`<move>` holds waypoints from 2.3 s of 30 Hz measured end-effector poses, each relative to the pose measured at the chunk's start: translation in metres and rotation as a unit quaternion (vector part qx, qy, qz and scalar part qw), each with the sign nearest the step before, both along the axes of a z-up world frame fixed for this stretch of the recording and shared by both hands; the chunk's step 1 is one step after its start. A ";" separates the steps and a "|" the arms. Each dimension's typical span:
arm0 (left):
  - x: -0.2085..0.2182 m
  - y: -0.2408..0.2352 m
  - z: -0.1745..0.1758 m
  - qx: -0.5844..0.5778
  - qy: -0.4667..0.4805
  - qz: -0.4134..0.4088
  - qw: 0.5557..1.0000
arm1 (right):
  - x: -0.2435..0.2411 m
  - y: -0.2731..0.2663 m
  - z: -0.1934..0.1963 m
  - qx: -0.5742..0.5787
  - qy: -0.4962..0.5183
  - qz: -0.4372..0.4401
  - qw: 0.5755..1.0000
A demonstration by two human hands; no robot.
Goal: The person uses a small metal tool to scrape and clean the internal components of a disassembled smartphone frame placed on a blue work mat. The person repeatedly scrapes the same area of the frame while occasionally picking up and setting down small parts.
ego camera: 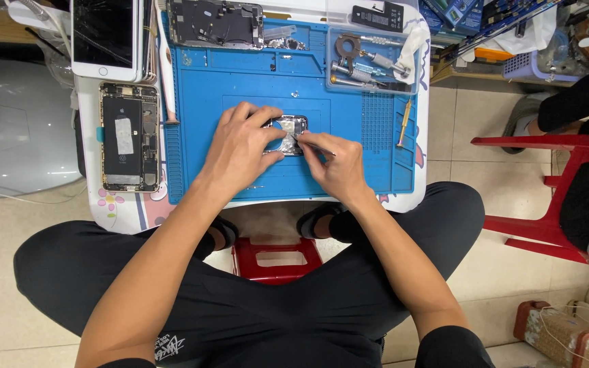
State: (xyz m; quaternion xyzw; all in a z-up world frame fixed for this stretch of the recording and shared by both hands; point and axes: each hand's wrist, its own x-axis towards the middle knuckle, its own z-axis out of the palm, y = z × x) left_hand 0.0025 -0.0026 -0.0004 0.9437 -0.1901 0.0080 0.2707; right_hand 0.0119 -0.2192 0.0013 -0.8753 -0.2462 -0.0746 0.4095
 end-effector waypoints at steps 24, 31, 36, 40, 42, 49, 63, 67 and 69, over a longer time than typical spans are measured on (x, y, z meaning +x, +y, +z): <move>-0.003 0.001 -0.010 -0.010 -0.016 0.002 1.000 | 0.001 0.000 0.000 0.013 -0.014 0.030 0.999; -0.004 0.001 -0.014 -0.015 -0.033 0.000 0.999 | 0.001 -0.002 0.000 0.018 -0.027 0.045 0.998; -0.002 0.001 -0.015 0.001 -0.062 0.003 0.998 | 0.000 -0.004 -0.001 0.021 0.002 0.051 0.998; -0.002 0.000 -0.015 0.018 -0.082 -0.002 0.996 | -0.001 -0.005 -0.004 -0.006 -0.024 0.050 0.998; -0.002 0.000 -0.015 0.017 -0.079 -0.003 0.997 | -0.002 -0.005 -0.006 -0.007 -0.032 0.049 0.998; 0.005 0.003 -0.011 0.022 -0.078 -0.002 0.997 | 0.005 -0.002 -0.008 -0.010 -0.065 0.052 0.997; -0.005 0.001 -0.008 -0.008 -0.004 -0.001 1.000 | -0.003 0.000 -0.001 0.019 0.004 0.015 1.000; -0.001 0.001 -0.005 -0.003 0.003 -0.001 1.000 | 0.002 -0.003 -0.004 -0.006 -0.005 0.010 1.000; -0.002 0.000 -0.004 -0.004 0.005 -0.003 1.000 | 0.000 -0.003 0.001 -0.006 0.003 0.010 1.000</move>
